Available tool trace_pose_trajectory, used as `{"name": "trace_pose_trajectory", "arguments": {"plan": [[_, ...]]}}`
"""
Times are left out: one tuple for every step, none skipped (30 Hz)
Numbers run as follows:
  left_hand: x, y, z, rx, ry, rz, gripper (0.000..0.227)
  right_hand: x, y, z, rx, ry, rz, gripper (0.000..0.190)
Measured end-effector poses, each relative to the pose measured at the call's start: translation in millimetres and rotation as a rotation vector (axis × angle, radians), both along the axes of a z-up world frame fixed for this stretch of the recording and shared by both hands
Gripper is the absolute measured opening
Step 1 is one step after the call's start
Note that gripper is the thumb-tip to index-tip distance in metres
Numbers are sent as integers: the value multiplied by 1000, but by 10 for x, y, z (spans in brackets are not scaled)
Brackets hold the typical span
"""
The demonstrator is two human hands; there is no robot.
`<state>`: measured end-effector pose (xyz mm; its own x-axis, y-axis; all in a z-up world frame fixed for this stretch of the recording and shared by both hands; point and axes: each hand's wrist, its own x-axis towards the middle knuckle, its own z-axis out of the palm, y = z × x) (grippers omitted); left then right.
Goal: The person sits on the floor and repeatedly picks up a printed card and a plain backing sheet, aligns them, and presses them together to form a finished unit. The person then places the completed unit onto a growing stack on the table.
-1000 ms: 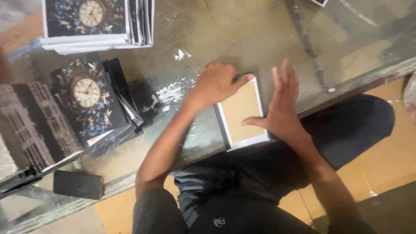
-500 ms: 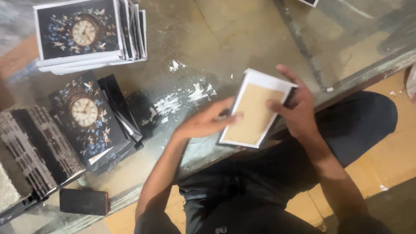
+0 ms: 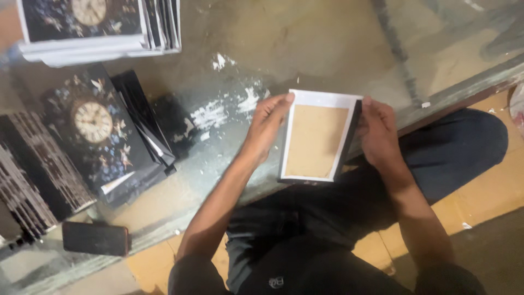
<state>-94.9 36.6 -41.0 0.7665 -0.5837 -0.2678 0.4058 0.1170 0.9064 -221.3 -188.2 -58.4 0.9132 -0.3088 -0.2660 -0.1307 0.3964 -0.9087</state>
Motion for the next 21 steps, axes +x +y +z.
{"name": "trace_pose_trajectory", "arguments": {"plan": [[12, -6, -18, 31, 20, 42, 44, 17, 6, 35, -37, -28, 33, 38], [4, -9, -19, -2, 36, 52, 43, 32, 5, 72, -73, -57, 66, 38], [-4, -11, -9, -33, 51, 57, 42, 44, 10, 100, -71, -37, 57, 36], [-13, -18, 7, -64, 66, 62, 42, 54, 11, 119, -70, -17, 48, 35], [-19, -22, 24, -56, 50, 58, 42, 61, 19, 122, -68, 3, 37, 33], [-25, -27, 41, -47, 34, 54, 42, 62, 24, 116, -62, -6, 26, 30], [-28, -32, 56, -39, 17, 49, 43, 63, 21, 104, -56, -15, 15, 28], [-30, -35, 66, -39, 10, 54, 42, 62, 18, 90, -49, -25, 3, 26], [-32, -40, 71, -40, 4, 58, 42, 64, 15, 77, -78, -12, -2, 23], [-33, -41, 69, -41, -3, 62, 41, 69, 14, 68, -107, 1, -8, 20], [-34, -34, 62, -38, 13, 60, 39, 72, 15, 67, -136, 15, -14, 17], [-33, -19, 50, -36, 29, 59, 37, 73, 15, 73, -118, 10, -11, 17], [-34, -3, 32, -33, 45, 58, 35, 74, 12, 84, -100, 5, -6, 16], [-32, 11, 10, -50, 12, 47, 34, 71, 17, 96, -81, 0, -2, 15], [-20, 21, -10, -68, -23, 38, 34, 77, 21, 106, -93, 7, 1, 16], [-9, 30, -26, -86, -58, 30, 36, 79, 24, 116, -105, 13, 4, 16], [-2, 34, -38, -75, -54, 29, 31, 79, 24, 121, -118, 20, 8, 16], [6, 34, -44, -64, -49, 28, 27, 78, 22, 123, -141, 15, 15, 16], [4, 34, -41, -53, -42, 26, 23, 68, 16, 123, -165, 12, 22, 16], [2, 36, -33, -65, -30, 22, 17, 57, 8, 122, -189, 9, 29, 16], [5, 37, -20, -78, -19, 19, 13, 53, 0, 119, -199, -6, 34, 16]]}}
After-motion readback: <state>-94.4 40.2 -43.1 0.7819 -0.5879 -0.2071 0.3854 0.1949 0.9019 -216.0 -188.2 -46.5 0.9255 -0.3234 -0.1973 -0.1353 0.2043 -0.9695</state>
